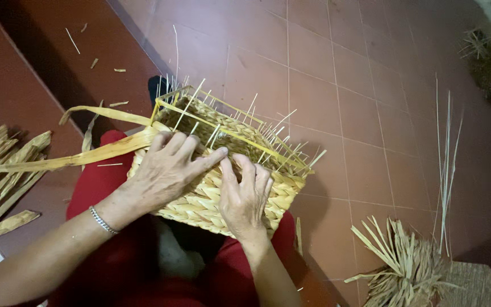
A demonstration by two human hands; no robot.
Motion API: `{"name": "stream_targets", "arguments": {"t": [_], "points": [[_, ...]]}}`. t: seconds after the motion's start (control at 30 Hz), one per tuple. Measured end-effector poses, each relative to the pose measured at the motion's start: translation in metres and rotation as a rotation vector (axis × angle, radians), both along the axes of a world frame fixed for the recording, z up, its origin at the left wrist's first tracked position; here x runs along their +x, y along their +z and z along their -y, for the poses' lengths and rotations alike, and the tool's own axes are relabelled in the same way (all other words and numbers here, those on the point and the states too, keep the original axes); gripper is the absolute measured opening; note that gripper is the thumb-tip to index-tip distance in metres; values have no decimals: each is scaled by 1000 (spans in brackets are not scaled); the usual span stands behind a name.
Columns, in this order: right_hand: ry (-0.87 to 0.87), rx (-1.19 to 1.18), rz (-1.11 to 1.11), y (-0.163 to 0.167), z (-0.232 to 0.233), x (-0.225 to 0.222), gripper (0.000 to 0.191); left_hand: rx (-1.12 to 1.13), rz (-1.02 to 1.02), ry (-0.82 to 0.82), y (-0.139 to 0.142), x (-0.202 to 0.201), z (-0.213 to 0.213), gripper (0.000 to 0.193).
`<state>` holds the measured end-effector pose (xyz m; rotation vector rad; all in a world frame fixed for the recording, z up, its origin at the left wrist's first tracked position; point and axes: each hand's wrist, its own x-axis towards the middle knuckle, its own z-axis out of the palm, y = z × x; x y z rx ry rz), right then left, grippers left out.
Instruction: The person weaves a rectangular basket by hand, interlacing dried palm strips through a vertical frame. They pull the strips tight, adjust the weave, and trim excess material with shears.
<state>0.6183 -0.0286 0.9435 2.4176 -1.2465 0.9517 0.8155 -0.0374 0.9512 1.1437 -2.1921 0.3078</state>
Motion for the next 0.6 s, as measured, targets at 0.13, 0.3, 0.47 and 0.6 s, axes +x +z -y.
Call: {"name": "stream_targets", "arguments": {"t": [0.13, 0.3, 0.47, 0.6], "points": [[-4, 30, 33, 2, 3, 10, 38, 42, 52, -34, 0, 8, 8, 58], [18, 76, 5, 3, 7, 8, 41, 7, 47, -63, -7, 13, 12, 55], [51, 17, -72, -1, 16, 7, 43, -18, 56, -59, -14, 15, 13, 58], [-3, 18, -158, -12, 17, 8, 40, -34, 58, -48, -18, 14, 13, 56]]}}
